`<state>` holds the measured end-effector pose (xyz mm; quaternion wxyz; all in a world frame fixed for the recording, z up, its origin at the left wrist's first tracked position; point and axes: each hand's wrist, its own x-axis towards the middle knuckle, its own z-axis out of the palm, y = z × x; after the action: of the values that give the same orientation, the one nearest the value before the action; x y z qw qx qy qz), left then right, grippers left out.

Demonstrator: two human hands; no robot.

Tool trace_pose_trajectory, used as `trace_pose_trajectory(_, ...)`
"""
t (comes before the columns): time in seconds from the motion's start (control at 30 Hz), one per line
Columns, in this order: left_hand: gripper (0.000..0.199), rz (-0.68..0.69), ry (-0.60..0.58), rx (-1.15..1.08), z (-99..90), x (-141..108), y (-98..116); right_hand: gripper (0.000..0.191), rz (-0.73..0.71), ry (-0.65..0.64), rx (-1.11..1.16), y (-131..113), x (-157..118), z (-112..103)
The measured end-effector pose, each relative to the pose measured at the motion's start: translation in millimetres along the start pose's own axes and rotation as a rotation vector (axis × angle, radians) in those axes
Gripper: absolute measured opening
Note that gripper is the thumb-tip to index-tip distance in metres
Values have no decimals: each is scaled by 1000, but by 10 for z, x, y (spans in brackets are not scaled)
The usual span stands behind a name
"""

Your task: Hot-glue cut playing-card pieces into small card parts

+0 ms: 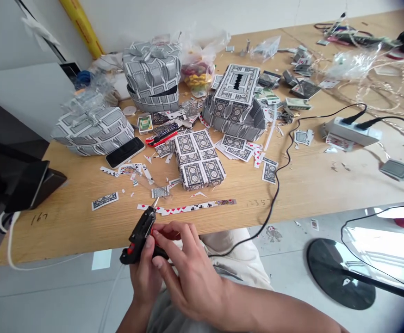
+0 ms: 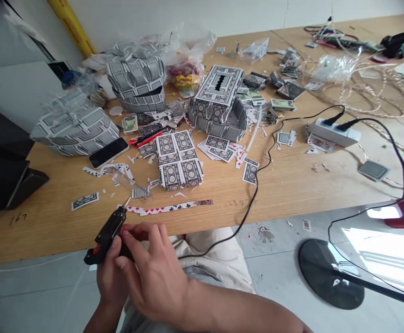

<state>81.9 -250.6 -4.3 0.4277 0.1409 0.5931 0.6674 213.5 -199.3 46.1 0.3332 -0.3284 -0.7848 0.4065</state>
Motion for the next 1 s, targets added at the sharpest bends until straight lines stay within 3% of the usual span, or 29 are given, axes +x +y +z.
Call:
trace_pose_trajectory(0.07, 43, 83, 62, 47, -54, 99, 88, 37, -69, -17, -78, 100, 47, -58)
trace_pose_trajectory(0.13, 48, 127, 40, 143, -137, 210, 173, 32, -112, -25, -182, 257, 107, -96)
trace_pose_trajectory(0.33, 47, 14, -36, 455, -306, 288, 351, 41, -112, -142, -491, 625, 140, -33)
trace_pose_trajectory(0.57, 43, -62, -105, 617, -272, 116, 400, 40, -76, -138, -523, 698, 75, -43)
trace_pose_trajectory(1.0, 44, -50, -159, 754, -263, 163, 405, 38, -97, -109, -581, 745, 53, -48)
